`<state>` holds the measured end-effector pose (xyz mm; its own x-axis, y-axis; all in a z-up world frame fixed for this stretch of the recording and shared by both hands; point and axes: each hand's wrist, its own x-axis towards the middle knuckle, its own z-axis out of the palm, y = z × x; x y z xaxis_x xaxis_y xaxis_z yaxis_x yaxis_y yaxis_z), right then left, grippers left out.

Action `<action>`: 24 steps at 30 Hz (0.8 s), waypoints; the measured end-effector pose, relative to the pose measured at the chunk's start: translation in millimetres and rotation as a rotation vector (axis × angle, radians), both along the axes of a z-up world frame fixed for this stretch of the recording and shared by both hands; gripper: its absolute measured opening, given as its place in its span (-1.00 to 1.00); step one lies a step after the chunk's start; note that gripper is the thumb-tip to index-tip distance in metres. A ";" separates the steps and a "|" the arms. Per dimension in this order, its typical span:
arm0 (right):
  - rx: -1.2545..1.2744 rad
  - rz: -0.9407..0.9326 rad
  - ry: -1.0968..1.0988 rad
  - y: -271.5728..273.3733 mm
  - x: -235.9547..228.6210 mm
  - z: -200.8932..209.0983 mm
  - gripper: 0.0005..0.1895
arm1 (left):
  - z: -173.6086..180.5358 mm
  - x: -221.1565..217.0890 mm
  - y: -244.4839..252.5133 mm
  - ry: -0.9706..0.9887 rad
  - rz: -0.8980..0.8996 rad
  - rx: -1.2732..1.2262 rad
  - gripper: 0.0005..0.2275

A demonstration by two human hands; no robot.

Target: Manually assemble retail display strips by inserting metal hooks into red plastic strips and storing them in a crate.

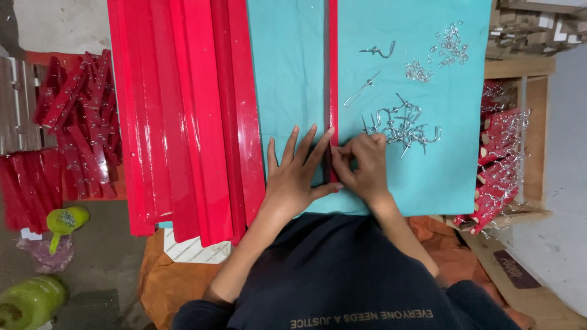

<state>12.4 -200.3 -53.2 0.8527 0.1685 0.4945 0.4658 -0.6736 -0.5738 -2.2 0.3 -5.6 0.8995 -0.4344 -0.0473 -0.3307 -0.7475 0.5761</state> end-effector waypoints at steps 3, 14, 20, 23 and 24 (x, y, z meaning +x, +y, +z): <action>0.098 -0.020 0.117 2.8 -3.9 11.4 -0.81 | 5.5 0.7 0.2 0.011 0.007 -0.007 -0.05; -0.009 0.328 0.245 -18.8 28.7 65.1 -0.91 | 7.7 0.3 -0.4 0.002 0.004 -0.012 -0.05; -0.049 0.024 0.023 2.0 -0.2 12.8 -0.78 | 6.9 2.1 0.3 0.032 0.008 0.009 -0.06; 0.005 -0.004 0.098 1.4 -2.2 28.2 -0.85 | 10.6 3.2 0.9 0.070 -0.003 0.018 -0.07; 0.044 0.066 0.203 -0.3 1.6 37.0 -0.83 | 13.2 3.8 2.5 0.100 -0.002 0.006 -0.08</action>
